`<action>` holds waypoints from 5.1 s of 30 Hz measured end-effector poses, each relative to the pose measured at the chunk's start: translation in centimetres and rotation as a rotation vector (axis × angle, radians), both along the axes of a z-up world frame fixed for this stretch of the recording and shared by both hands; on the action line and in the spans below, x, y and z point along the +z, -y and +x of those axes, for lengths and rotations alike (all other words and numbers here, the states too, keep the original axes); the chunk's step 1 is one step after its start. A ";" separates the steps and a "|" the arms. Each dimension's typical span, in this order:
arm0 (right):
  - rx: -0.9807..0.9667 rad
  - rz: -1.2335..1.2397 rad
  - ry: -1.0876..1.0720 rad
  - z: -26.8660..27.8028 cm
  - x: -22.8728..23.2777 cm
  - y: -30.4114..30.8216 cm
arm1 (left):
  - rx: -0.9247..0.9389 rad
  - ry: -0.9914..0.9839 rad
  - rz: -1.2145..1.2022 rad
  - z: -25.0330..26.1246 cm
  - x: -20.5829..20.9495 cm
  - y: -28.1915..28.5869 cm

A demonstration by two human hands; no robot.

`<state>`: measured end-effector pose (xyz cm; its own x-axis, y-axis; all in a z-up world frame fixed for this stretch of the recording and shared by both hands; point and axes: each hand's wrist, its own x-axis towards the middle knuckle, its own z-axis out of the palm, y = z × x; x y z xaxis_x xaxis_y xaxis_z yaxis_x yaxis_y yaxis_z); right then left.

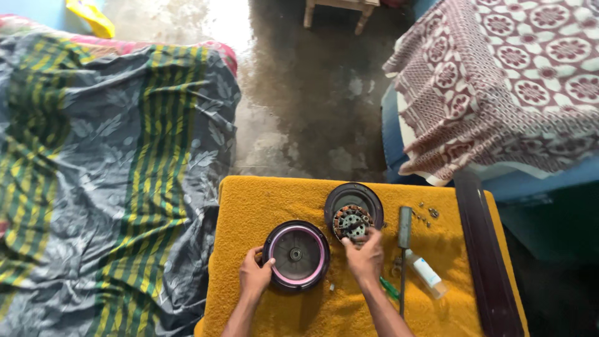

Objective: The person reassembles an electric fan motor by placing the stator into the front housing, aligning the rotor, and securing the rear cover. They use a screwdriver to tighten screws and a rubber mallet to tap the assembly into place.

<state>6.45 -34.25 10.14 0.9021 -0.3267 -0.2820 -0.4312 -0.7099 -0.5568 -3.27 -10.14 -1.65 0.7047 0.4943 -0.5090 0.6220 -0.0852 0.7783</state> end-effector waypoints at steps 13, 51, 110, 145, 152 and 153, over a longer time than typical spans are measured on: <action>1.341 -1.018 0.227 7.6 1.3 2.2 | 0.154 -0.018 0.056 -0.9 -5.3 3.0; 0.602 0.974 -0.582 1.2 -1.4 9.4 | 0.271 0.304 0.108 -1.9 2.8 10.4; 0.815 0.557 0.029 -2.3 10.3 1.6 | 0.241 -0.133 -0.465 0.7 18.7 10.5; 0.653 0.720 -0.086 -9.2 0.5 3.5 | 0.515 0.127 -1.297 -0.6 11.5 11.2; 0.633 0.617 -0.161 -6.3 0.4 3.9 | 0.469 0.060 -0.932 -3.8 6.0 12.8; 0.595 0.565 -0.170 -6.0 0.2 3.9 | 0.367 0.013 -0.806 -4.2 5.4 12.7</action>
